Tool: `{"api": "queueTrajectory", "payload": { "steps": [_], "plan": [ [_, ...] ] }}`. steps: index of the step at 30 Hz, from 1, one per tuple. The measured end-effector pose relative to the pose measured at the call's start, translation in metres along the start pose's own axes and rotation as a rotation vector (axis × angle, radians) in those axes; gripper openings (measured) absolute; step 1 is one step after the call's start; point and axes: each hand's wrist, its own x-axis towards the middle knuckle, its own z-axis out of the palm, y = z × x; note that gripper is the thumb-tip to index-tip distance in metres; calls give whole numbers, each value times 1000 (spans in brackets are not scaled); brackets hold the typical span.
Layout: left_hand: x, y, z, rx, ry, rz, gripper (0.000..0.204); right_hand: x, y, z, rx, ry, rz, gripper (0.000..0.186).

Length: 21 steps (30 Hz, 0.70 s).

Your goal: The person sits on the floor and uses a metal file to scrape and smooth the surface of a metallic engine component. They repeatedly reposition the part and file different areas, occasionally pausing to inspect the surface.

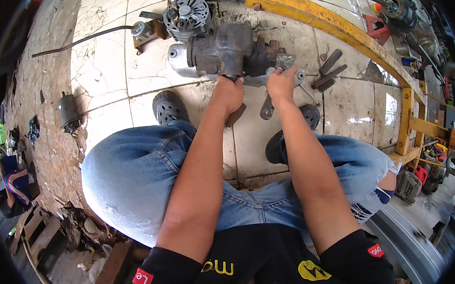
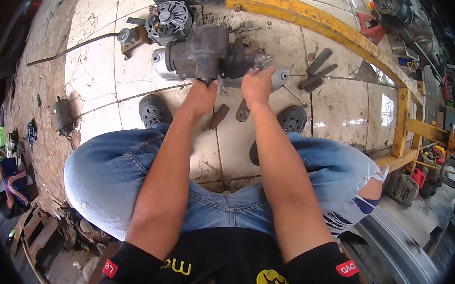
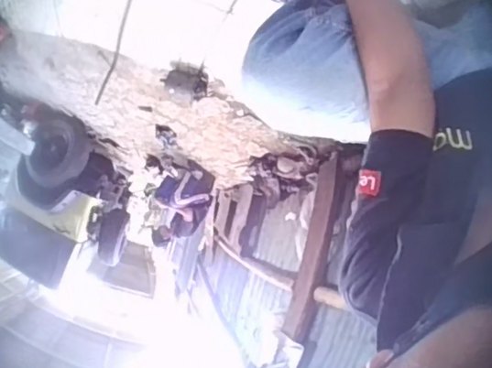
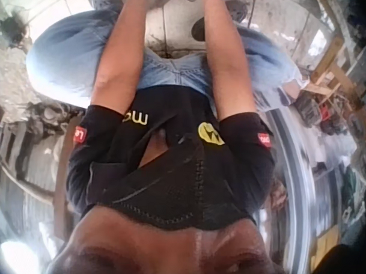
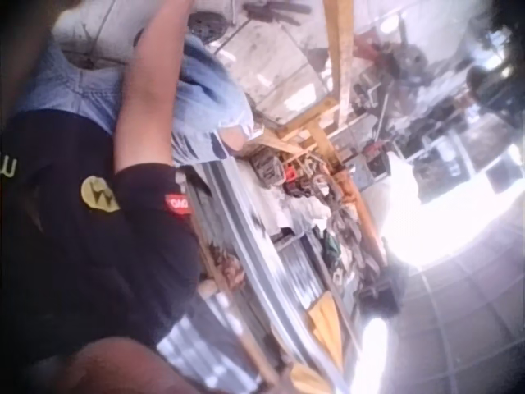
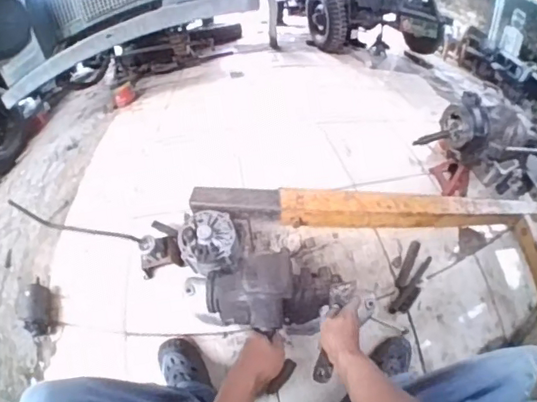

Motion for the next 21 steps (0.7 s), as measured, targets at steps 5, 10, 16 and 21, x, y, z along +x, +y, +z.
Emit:
{"api": "queueTrajectory", "payload": {
  "steps": [5,10,16,21],
  "plan": [
    [-2,-11,-6,-55,48,-2,55,-20,-46,-19,102,-210,155,22],
    [-2,-3,-5,-24,19,-26,56,-22,-42,-16,114,-200,153,20],
    [1,-10,-4,-23,14,17,58,-30,-44,-12,129,-182,153,18],
    [2,-9,-3,5,17,-9,59,-24,-43,-22,52,-184,149,20]
  ]
}}
